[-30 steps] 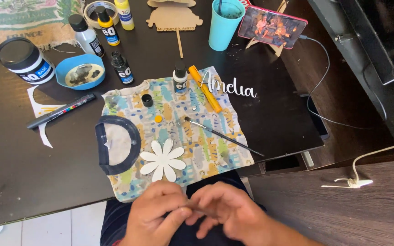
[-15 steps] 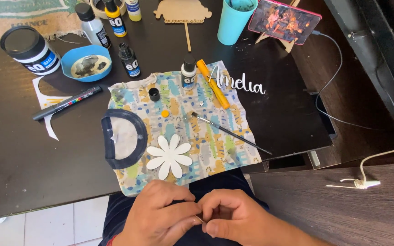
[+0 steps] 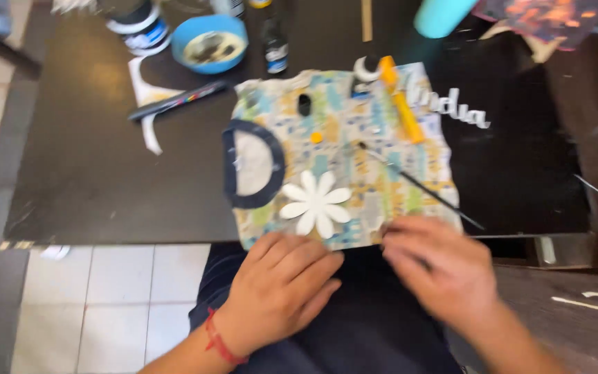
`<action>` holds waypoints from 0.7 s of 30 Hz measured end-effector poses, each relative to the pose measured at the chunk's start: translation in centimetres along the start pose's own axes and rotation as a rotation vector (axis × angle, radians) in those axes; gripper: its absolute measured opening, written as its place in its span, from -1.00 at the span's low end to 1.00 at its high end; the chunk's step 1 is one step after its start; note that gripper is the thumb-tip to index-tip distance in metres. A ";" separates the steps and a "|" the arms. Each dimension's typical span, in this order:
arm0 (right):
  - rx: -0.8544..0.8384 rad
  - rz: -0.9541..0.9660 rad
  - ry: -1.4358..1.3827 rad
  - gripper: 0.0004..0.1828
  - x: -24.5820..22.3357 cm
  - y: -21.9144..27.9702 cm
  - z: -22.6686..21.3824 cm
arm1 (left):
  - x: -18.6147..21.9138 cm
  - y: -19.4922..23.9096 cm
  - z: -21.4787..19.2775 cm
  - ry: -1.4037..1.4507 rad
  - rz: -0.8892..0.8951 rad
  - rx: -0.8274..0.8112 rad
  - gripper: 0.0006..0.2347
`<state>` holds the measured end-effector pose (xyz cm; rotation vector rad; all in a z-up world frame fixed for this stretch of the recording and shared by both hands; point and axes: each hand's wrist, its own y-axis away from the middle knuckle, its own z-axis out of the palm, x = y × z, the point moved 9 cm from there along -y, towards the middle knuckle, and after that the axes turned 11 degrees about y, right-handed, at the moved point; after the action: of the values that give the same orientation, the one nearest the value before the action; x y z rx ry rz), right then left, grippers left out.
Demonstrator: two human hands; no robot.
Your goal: The person smooths a white flower-shaped cutout onto a patterned fabric surface using a small rectangular tool. They then dip a paintbrush into a cup of water and apply paint to the fabric and the flower cutout.
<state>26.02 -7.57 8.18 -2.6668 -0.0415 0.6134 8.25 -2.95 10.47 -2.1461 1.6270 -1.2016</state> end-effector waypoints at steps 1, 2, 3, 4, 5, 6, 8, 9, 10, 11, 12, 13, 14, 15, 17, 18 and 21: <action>-0.011 -0.012 -0.007 -0.88 -0.3 -1.2 0.4 | -0.5 0.4 0.1 -0.007 -0.014 0.007 -0.84; -0.004 -0.084 0.038 -0.90 -1.1 -2.4 0.5 | -1.0 0.7 0.6 -0.081 -0.040 -0.029 -0.76; 0.003 -0.151 0.087 -0.90 -1.8 -3.6 0.5 | -1.6 0.8 1.2 -0.148 -0.061 -0.068 -0.68; -0.005 -0.156 0.085 -0.90 -1.6 -4.3 1.3 | -2.0 1.2 1.6 -0.148 -0.071 -0.063 -0.68; -0.037 -0.226 0.096 -0.86 -2.0 -4.9 2.2 | -2.8 1.5 2.4 -0.189 -0.111 -0.102 -0.56; -0.069 -0.296 0.107 -0.80 -2.2 -5.5 3.1 | -3.6 1.7 3.2 -0.230 -0.151 -0.140 -0.44; -0.072 -0.370 0.097 -0.85 -3.0 -6.8 4.1 | -4.1 1.9 3.5 -0.246 -0.162 -0.133 -0.41; -0.069 -0.436 0.086 -0.89 -3.6 -7.3 4.7 | -4.4 2.1 3.7 -0.262 -0.167 -0.133 -0.38; -0.073 -0.440 0.086 -0.89 -3.6 -7.6 5.1 | -4.5 2.0 3.7 -0.261 -0.171 -0.129 -0.38; -0.109 -0.454 0.125 -0.91 -3.6 -7.7 5.8 | -4.5 2.0 3.7 -0.275 -0.178 -0.130 -0.38; -0.145 -0.468 0.163 -0.92 -3.7 -7.8 6.7 | -4.6 2.0 3.8 -0.288 -0.184 -0.132 -0.38; -0.153 -0.467 0.161 -0.92 -3.2 -8.1 6.9 | -4.8 2.0 3.7 -0.283 -0.190 -0.132 -0.38; -0.151 -0.475 0.171 -0.90 -2.8 -8.3 7.1 | -4.8 2.0 3.7 -0.272 -0.186 -0.131 -0.39; -0.149 -0.486 0.183 -0.88 -2.4 -8.6 7.3 | -4.8 1.9 3.6 -0.262 -0.181 -0.126 -0.41; -0.144 -0.488 0.128 -0.88 -2.3 -8.4 7.4 | -4.9 1.7 3.3 -0.251 -0.177 -0.121 -0.42; -0.133 -0.488 0.073 -0.88 -2.3 -8.3 7.3 | -4.9 1.6 3.1 -0.244 -0.169 -0.117 -0.43; -0.150 -0.455 0.025 -0.86 -1.9 -8.0 7.5 | -5.0 1.6 3.1 -0.230 -0.168 -0.114 -0.44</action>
<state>21.55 2.38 5.89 -2.6689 -0.6896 0.4400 8.91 -0.14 5.05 -2.4293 1.4754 -0.8799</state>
